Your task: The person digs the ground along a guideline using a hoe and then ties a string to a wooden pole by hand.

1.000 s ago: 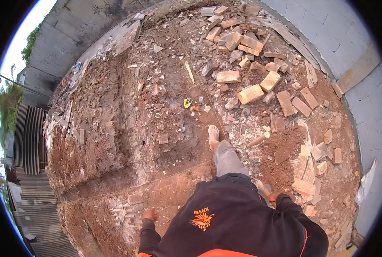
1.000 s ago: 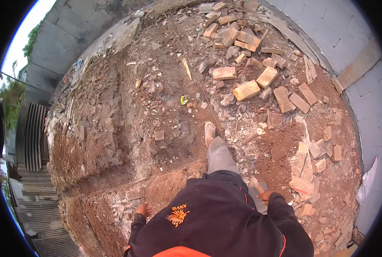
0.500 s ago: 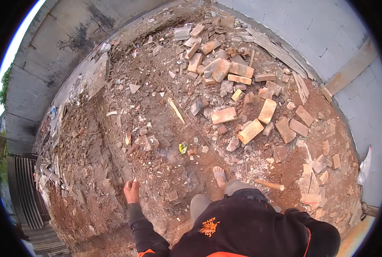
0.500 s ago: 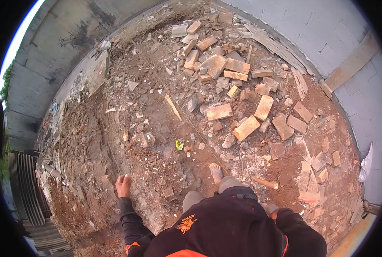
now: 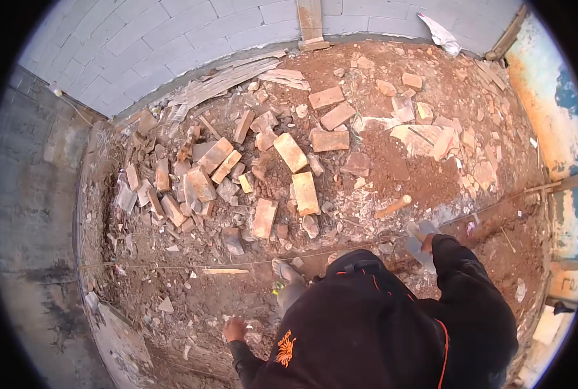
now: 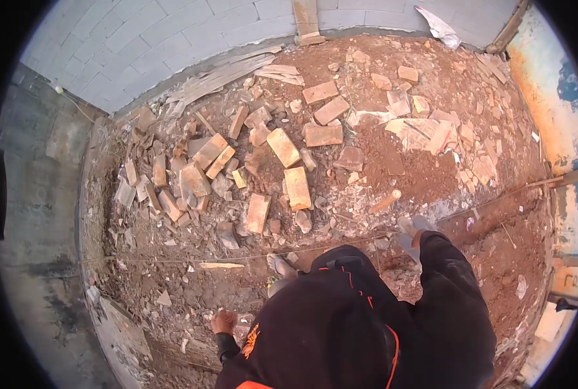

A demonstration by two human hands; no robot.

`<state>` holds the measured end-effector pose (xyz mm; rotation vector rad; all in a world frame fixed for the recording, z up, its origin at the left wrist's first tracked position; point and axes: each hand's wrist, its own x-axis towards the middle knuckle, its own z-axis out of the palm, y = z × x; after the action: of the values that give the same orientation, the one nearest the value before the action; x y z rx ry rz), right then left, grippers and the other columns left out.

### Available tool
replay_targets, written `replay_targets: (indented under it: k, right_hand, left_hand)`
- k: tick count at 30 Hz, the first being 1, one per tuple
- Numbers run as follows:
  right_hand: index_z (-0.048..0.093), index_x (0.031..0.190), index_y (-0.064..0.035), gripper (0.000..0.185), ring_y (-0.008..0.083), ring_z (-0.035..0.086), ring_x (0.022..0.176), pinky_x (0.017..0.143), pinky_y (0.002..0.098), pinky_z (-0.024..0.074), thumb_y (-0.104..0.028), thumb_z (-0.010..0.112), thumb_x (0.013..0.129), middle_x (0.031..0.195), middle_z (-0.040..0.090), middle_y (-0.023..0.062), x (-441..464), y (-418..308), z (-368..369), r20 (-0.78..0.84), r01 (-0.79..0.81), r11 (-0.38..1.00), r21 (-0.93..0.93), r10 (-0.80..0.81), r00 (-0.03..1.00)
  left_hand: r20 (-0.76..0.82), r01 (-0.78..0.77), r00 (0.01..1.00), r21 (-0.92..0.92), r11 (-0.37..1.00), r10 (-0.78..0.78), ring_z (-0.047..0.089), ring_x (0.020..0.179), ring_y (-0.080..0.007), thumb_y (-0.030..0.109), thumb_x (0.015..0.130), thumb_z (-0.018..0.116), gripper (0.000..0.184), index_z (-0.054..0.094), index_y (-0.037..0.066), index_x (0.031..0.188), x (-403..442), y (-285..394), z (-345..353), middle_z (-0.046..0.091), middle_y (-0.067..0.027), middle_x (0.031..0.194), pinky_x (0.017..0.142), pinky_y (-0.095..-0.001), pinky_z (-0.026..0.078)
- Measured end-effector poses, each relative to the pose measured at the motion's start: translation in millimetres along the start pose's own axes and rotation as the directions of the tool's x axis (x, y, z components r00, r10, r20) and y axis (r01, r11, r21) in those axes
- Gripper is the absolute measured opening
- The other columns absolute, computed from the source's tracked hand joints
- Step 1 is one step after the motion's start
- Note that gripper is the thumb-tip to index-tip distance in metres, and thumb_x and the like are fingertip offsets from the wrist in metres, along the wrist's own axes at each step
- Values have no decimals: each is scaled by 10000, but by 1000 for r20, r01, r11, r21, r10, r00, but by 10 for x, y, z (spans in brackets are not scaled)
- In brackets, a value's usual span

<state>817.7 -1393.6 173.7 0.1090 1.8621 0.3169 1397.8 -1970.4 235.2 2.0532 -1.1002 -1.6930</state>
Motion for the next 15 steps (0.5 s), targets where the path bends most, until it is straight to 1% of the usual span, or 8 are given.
replay_targets:
  k: [1, 3, 5, 7, 8, 10, 12, 15]
  right_hand:
    - [718, 999, 69, 399, 236, 695, 584, 551, 387, 549, -299, 743, 847, 759, 721, 135, 36, 149, 358, -102, 45, 963, 267, -19, 995]
    - [676, 940, 119, 407, 247, 666, 545, 503, 398, 523, -278, 733, 874, 695, 683, 149, -259, 24, 697, -148, 118, 914, 389, -64, 987]
    - [661, 939, 119, 392, 245, 649, 520, 483, 399, 509, -263, 730, 878, 667, 666, 143, -1057, -316, 1184, -129, 0, 830, 557, 87, 988]
    - [647, 897, 101, 352, 233, 606, 471, 445, 406, 471, -243, 720, 884, 621, 630, 119, -1292, -482, 1701, -284, 106, 635, 765, 185, 941]
    - [647, 897, 101, 352, 233, 606, 471, 445, 406, 471, -243, 720, 884, 621, 630, 119, -1335, -534, 1947, -259, 76, 604, 794, 222, 940]
    - [644, 889, 102, 338, 230, 577, 449, 432, 400, 449, -226, 725, 881, 590, 595, 111, -1481, -628, 2382, -171, 66, 334, 940, 297, 939]
    - [641, 886, 108, 343, 233, 575, 452, 430, 401, 445, -224, 727, 880, 588, 587, 113, -1884, -675, 2581, -113, 51, 198, 979, 320, 940]
    - [633, 872, 115, 351, 235, 569, 454, 427, 405, 436, -224, 726, 881, 581, 573, 114, -2174, -715, 2876, -62, 64, 5, 998, 346, 936]
  left_hand:
    - [19, -33, 999, 114, 993, 31, 665, 632, -219, 270, 926, 672, 318, 641, -7, 1080, 260, 269, -64, 689, -134, 849, 504, -312, 505]
    - [80, -70, 995, 201, 977, 55, 665, 635, -216, 264, 928, 669, 312, 640, -4, 1083, 775, 788, -27, 692, -133, 851, 515, -314, 514]
    - [166, -134, 982, 260, 956, 92, 666, 643, -203, 243, 927, 664, 271, 636, 11, 1064, 1093, 1274, -124, 698, -122, 846, 530, -313, 527]
    - [261, -176, 961, 307, 935, 95, 661, 635, -198, 232, 924, 661, 249, 632, 15, 1044, 1459, 1701, -67, 697, -119, 832, 530, -315, 529]
    - [326, -208, 940, 317, 925, 100, 656, 628, -193, 222, 922, 659, 228, 628, 20, 1024, 1632, 1843, 23, 695, -116, 818, 530, -317, 532]
    - [332, -212, 940, 387, 898, 79, 635, 610, -177, 197, 914, 659, 185, 627, 26, 976, 1802, 2102, 298, 681, -99, 777, 522, -316, 519]
    - [518, -388, 850, 492, 779, 96, 616, 598, -162, 177, 901, 672, 154, 639, 27, 913, 2129, 2254, 563, 658, -80, 739, 516, -318, 504]
    - [578, -385, 813, 436, 813, 75, 596, 586, -141, 180, 885, 688, 162, 643, 34, 832, 2044, 2348, 1185, 642, -53, 720, 491, -299, 468]
